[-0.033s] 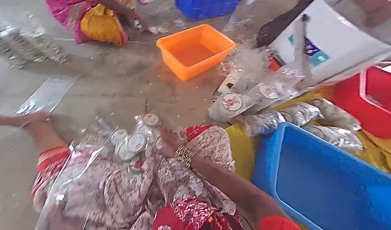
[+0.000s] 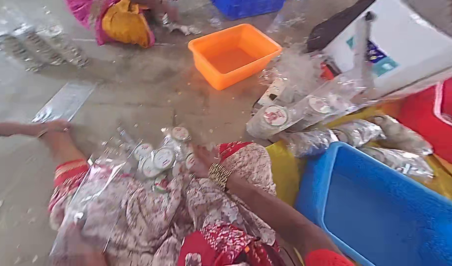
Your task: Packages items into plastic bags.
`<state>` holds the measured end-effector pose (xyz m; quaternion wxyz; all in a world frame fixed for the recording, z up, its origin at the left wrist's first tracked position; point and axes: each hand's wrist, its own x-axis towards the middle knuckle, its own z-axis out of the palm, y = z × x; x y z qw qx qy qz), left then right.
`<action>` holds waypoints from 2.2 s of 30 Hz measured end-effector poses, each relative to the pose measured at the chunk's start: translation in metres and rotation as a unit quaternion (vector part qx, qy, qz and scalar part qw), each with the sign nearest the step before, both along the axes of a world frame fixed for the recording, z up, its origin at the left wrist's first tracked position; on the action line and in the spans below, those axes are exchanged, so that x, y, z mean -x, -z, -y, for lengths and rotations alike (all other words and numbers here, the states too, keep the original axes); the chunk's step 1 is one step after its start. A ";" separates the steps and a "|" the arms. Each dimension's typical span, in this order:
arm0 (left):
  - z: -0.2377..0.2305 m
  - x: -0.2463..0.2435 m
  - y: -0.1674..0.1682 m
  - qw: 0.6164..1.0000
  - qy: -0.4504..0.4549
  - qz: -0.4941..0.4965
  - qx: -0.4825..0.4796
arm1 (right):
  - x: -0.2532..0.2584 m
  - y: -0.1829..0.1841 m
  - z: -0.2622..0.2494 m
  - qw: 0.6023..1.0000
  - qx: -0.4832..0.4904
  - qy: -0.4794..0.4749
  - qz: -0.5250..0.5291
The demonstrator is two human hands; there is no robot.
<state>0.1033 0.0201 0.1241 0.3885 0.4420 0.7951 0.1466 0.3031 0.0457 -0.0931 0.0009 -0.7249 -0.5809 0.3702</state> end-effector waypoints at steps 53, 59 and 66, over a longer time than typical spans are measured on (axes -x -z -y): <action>0.078 -0.022 0.196 0.781 0.026 0.623 0.020 | 0.006 -0.085 0.140 0.779 -0.326 0.357 -0.400; 0.077 -0.011 0.206 0.802 0.036 0.597 0.002 | -0.012 -0.103 0.139 0.797 -0.235 0.363 -0.421; 0.052 0.018 0.188 0.765 0.254 0.514 -0.292 | -0.046 -0.131 0.152 0.765 -0.239 0.200 -0.564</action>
